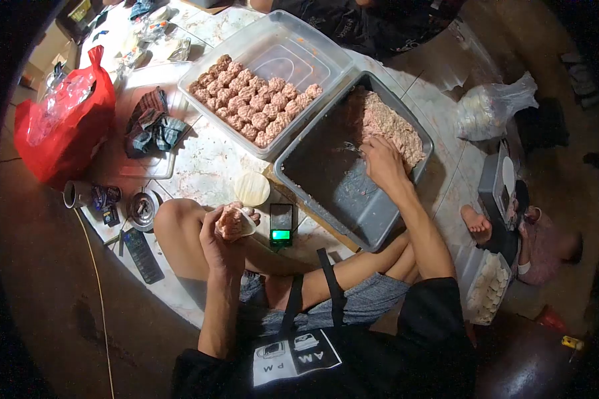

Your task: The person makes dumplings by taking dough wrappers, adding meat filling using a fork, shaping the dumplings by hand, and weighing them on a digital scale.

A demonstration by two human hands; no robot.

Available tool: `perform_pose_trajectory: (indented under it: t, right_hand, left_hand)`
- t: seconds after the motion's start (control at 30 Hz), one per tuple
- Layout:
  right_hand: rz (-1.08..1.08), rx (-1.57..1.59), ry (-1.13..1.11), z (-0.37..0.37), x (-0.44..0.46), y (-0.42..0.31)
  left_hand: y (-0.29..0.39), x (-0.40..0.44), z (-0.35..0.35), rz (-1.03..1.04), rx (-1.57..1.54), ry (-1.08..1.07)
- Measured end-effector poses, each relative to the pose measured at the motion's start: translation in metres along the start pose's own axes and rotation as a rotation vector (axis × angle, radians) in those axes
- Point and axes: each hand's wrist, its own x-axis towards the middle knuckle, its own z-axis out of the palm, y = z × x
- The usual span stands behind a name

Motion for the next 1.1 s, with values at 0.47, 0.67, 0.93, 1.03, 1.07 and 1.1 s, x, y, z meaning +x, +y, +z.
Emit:
perform_pose_trajectory:
  t: [0.47, 0.67, 0.93, 1.03, 1.07, 1.1]
  right_hand:
    - [0.979, 0.814, -0.272, 0.059, -0.019, -0.011]
    - [0.872, 0.535, -0.504, 0.028, -0.028, -0.037]
    - [1.047, 1.025, -0.406, 0.065, 0.004, -0.061]
    - [1.065, 0.940, -0.378, 0.069, 0.038, -0.081]
    - [1.073, 0.920, -0.318, 0.075, 0.047, -0.092]
    - [1.080, 0.900, -0.257, 0.079, 0.054, -0.098]
  left_hand:
    - [0.002, -0.002, 0.005, 0.007, -0.030, 0.000]
    - [0.002, -0.003, 0.002, 0.025, -0.068, 0.054]
    - [0.000, -0.004, 0.010, -0.009, -0.058, -0.059]
    - [-0.005, 0.002, 0.008, -0.008, -0.050, 0.008]
    - [-0.005, 0.001, 0.009, -0.013, -0.045, -0.003]
    - [-0.005, -0.003, 0.015, -0.017, -0.038, -0.014]
